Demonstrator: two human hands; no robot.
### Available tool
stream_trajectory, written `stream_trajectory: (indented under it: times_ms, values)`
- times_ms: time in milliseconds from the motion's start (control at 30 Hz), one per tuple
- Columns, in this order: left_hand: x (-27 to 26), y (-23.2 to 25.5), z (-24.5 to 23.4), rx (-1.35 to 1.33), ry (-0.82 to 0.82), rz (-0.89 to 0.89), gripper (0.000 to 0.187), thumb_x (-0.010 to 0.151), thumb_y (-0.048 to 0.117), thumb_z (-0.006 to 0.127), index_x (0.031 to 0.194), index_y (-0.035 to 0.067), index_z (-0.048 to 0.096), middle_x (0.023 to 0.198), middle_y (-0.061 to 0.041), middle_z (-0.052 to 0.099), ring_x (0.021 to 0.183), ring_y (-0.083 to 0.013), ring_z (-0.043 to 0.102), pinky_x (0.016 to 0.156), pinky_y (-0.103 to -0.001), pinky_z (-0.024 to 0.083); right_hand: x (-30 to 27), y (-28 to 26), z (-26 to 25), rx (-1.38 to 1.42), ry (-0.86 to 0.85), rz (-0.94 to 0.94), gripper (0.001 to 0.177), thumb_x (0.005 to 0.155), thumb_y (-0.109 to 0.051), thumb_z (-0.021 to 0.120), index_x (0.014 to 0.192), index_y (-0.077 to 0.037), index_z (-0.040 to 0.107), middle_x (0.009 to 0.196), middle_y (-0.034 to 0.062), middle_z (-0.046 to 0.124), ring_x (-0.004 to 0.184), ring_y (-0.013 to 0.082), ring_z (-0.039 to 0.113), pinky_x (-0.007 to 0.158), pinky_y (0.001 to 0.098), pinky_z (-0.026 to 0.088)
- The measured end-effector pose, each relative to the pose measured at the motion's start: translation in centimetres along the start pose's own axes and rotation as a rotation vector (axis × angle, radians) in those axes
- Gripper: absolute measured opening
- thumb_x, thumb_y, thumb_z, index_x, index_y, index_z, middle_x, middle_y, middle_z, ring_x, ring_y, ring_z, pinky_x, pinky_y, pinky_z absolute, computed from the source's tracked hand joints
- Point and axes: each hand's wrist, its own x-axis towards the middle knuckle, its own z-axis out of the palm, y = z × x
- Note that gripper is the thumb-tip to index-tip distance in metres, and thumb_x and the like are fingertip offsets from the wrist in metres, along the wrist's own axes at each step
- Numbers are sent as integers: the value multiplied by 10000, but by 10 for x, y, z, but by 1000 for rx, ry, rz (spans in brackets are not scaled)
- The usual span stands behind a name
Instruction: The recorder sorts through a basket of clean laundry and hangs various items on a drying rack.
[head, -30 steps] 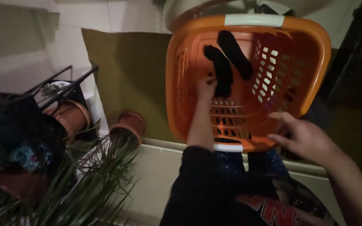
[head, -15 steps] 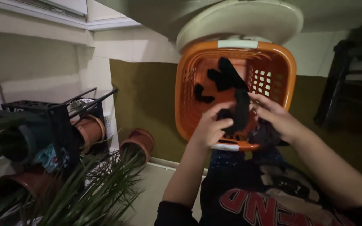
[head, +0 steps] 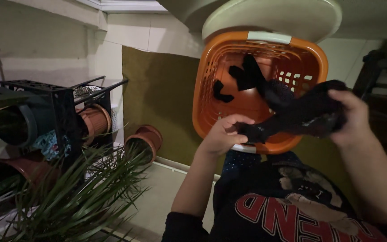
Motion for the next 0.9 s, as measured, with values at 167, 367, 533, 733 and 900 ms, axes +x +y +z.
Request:
stream_trajectory:
  times_ms: [167, 367, 533, 733, 900]
  values:
    - [-2, 22, 16, -161, -97, 122, 448, 885, -114, 690, 1315, 2, 648, 1245, -98, 701, 1141, -198, 682, 1010, -345, 554, -15, -16, -16, 75, -86, -97, 293, 1009, -388, 682, 1165, -140, 668, 1107, 28, 730, 992, 247, 687, 909, 441, 567]
    - [12, 23, 10, 689, 552, 467, 351, 833, -154, 588, 1122, 13, 697, 1085, -83, 653, 1008, -206, 678, 913, -303, 555, -25, -24, -12, -26, -2, -175, 247, 1014, -389, 641, 1147, -182, 669, 1069, -3, 720, 923, 205, 689, 820, 390, 565]
    - [15, 17, 4, 1141, 864, 609, 209, 853, -134, 607, 933, 56, 643, 1070, -90, 575, 820, -212, 619, 743, -288, 510, -14, -15, -22, -120, -39, -215, 285, 1019, -391, 643, 1196, -174, 691, 1014, -12, 686, 776, 159, 593, 631, 290, 451]
    - [33, -11, -53, -116, 742, 463, 240, 849, -149, 502, 879, 87, 541, 1208, -80, 641, 805, -199, 565, 581, -298, 430, -5, -10, -30, -108, -17, -180, 257, 1042, -404, 658, 1167, -180, 660, 1015, -14, 686, 800, 156, 628, 627, 281, 493]
    - [20, 4, -66, 1080, 984, 781, 329, 803, -195, 527, 919, 54, 708, 1178, -131, 682, 1057, -233, 668, 840, -338, 549, -13, -6, -29, -64, -28, -293, 204, 1053, -322, 643, 1189, -171, 626, 1047, 3, 685, 870, 166, 659, 708, 301, 539]
